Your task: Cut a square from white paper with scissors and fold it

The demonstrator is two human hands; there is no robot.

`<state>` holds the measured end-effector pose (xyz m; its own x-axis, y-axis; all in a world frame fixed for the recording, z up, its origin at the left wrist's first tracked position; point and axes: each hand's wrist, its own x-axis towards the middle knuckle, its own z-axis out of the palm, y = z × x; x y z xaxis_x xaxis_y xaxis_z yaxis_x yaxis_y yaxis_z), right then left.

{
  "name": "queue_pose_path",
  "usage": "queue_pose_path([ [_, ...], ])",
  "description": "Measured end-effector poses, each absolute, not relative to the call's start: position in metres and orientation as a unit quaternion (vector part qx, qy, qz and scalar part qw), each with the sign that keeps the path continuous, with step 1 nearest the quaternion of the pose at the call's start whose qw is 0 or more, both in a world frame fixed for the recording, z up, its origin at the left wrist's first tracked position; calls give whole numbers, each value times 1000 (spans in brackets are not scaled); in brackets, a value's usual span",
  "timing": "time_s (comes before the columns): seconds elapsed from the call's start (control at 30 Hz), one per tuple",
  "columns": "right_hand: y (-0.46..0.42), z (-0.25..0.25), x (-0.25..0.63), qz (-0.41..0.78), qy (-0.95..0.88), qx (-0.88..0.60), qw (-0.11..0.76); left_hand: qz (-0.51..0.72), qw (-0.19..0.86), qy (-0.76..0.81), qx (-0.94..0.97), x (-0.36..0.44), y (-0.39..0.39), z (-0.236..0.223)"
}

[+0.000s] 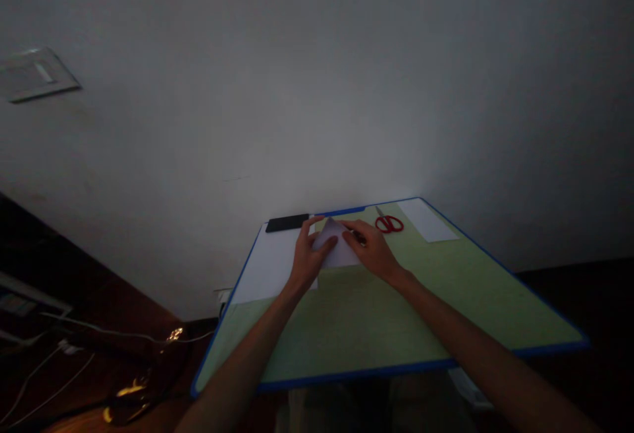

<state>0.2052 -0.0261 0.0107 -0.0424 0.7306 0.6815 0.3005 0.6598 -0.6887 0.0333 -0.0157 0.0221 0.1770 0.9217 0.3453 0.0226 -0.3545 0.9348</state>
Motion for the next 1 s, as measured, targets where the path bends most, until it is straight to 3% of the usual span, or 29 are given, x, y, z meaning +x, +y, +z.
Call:
queue_pose_path([
  [0.27, -23, 10, 208, 213, -656, -394, 607, 553, 302, 356, 690, 35, -15, 22],
  [0.57, -23, 8, 209, 227, -650, -392, 610, 546, 303, 366, 690, 34, -23, 34],
  [0.87, -26, 10, 209, 235, -659, -380, 605, 566, 460, 358, 583, 36, -15, 28],
  [1.0, -26, 11, 208, 232, -664, -362, 612, 559, 482, 352, 575, 35, -14, 26],
])
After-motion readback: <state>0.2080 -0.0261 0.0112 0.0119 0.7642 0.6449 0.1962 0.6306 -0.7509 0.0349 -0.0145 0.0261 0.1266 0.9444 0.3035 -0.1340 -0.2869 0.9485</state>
